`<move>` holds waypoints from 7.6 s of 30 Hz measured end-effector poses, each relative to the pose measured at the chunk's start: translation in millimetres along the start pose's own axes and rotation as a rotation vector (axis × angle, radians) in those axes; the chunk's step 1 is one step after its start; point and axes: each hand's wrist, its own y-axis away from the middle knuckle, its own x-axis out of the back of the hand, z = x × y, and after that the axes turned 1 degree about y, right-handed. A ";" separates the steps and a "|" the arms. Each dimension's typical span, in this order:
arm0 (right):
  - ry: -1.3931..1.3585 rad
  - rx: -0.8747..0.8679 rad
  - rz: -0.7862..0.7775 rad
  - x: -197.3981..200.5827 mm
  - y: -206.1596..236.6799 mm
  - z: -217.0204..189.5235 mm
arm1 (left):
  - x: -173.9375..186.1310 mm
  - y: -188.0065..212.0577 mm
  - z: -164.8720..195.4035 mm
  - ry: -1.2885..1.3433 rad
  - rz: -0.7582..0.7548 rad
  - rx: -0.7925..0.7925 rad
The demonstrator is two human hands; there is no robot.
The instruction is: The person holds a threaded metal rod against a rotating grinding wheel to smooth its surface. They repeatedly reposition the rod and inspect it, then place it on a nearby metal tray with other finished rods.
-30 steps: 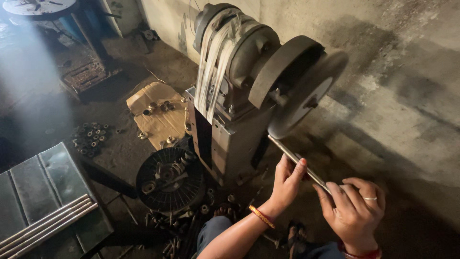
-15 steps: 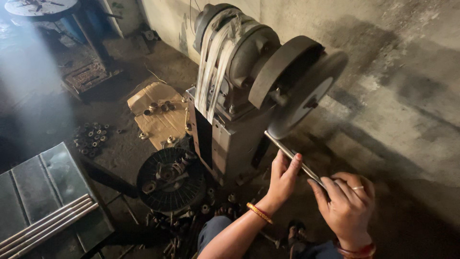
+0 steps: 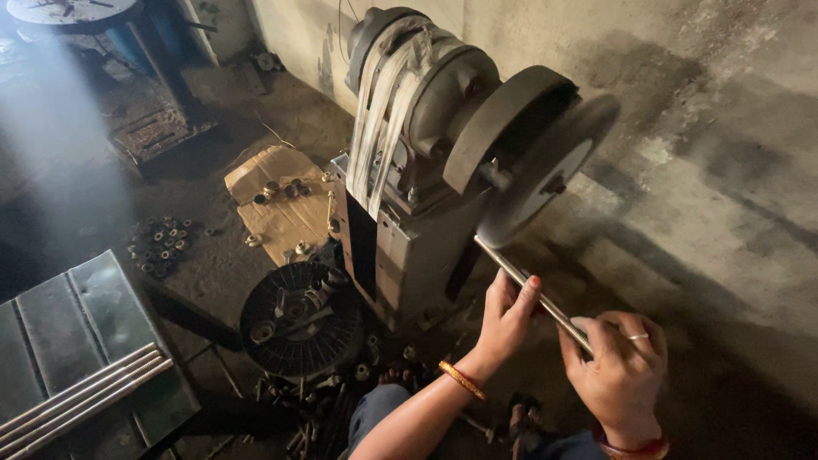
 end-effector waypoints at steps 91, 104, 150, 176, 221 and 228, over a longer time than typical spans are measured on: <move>-0.021 0.060 -0.063 4.0 -3.1 5.0 | -0.4 -2.8 0.9 -0.001 0.028 -0.017; -0.073 0.082 -0.017 2.7 -8.9 -5.1 | 6.1 -8.2 2.3 -0.005 0.045 -0.036; 0.048 0.053 -0.044 -3.8 -0.5 -2.0 | -2.3 -5.0 8.7 -0.063 0.079 -0.083; 0.022 0.077 0.045 -3.8 -0.6 -1.5 | -5.7 -5.3 8.5 -0.071 0.037 -0.073; -0.063 0.008 -0.060 1.9 15.0 21.5 | -15.5 6.3 11.9 -0.151 0.018 -0.041; -0.316 -0.038 -0.303 -45.9 38.6 14.1 | -1.0 12.5 63.0 -0.638 -0.046 -0.144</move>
